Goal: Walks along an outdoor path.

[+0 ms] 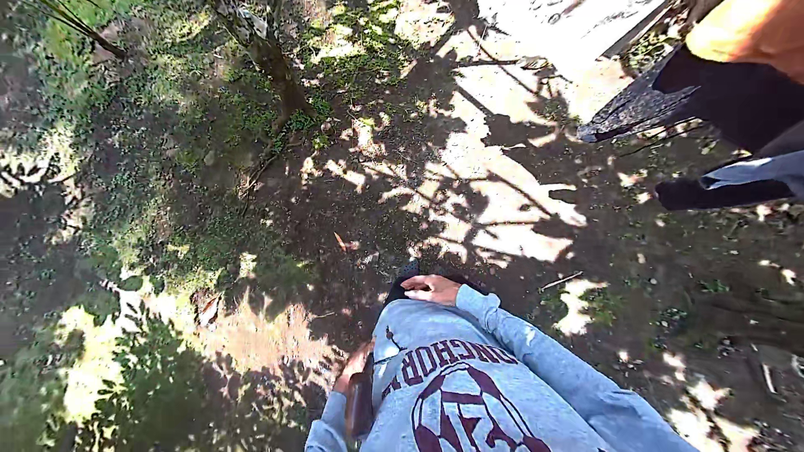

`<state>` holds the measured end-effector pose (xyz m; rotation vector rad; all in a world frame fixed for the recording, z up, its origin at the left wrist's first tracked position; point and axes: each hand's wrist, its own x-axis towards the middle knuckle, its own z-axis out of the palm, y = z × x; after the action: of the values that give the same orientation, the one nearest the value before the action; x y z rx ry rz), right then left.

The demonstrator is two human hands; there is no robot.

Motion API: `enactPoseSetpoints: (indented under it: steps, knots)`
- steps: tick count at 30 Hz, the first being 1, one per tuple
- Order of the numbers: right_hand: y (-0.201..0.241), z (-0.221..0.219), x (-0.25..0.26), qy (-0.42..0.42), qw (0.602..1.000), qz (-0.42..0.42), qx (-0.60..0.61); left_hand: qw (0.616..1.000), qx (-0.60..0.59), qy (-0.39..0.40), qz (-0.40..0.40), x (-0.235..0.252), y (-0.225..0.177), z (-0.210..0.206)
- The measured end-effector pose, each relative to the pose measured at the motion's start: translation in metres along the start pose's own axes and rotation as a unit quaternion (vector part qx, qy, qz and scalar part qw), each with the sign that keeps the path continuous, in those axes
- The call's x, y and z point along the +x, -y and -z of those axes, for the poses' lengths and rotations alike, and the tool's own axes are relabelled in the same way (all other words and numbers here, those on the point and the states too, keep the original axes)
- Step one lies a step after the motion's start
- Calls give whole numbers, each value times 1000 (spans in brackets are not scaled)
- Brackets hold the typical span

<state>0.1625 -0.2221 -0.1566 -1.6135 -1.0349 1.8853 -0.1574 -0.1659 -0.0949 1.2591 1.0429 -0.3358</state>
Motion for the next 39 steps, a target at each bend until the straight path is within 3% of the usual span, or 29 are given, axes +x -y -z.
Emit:
enactPoseSetpoints:
  steps: [1, 3, 4, 7, 10, 11, 12, 13, 14, 15, 17, 18, 20, 21, 23, 27, 34, 37, 39]
  knots:
    - [7, -4, 4, 26, 1000, -1, -12, 999, 13, -35, -11, -15, -15, -6]
    - [18, -11, 8, 61, 998, -4, -29, 983, 9, -151, 106, -61, -115, -23]
    - [20, -16, 10, 74, 997, -6, -34, 974, 3, -202, 106, -77, -146, -31]
    - [19, -25, 14, 95, 994, 1, -52, 971, -74, -224, 49, -87, -145, -42]
    - [18, -21, 13, 83, 994, -5, -70, 965, -133, -218, 67, -79, -134, -49]
    - [17, -19, 10, 76, 995, -14, -70, 971, -124, -204, 24, -82, -127, -49]
    - [17, -16, 9, 69, 995, -20, -68, 973, -105, -184, -87, -84, -109, -49]
    - [18, -14, 7, 62, 996, -18, -67, 947, -99, -189, -239, -78, -86, -50]
    - [20, -11, 6, 57, 996, -10, -64, 970, -123, -201, -51, -99, -136, -51]
    - [23, -7, 5, 56, 997, 6, -59, 969, -140, -201, 29, -109, -163, -51]
    - [29, -1, 3, 76, 996, 41, -24, 953, -151, -237, -115, -114, -142, -60]
    - [32, 1, 3, 93, 994, 50, -3, 950, -163, -241, -114, -112, -137, -61]
    - [34, 0, 4, 119, 991, 55, 12, 965, -162, -193, 74, -89, -128, -59]
    - [34, 0, 6, 129, 990, 57, 1, 963, -161, -170, 134, -67, -97, -61]
    - [32, -1, 12, 140, 987, 60, -46, 961, -170, -177, 131, -25, -26, -74]
    - [27, -18, 32, 160, 984, -13, -72, 949, -182, -233, 108, 17, 33, -71]
    - [33, -47, 38, 209, 964, -15, -166, 955, -52, -282, 80, 1, 30, -76]
    - [47, -53, 29, 238, 962, 1, -130, 945, -32, -308, 101, -4, 19, -75]
    - [51, -57, 25, 248, 965, 32, -77, 946, -58, -317, 45, -3, 13, -71]
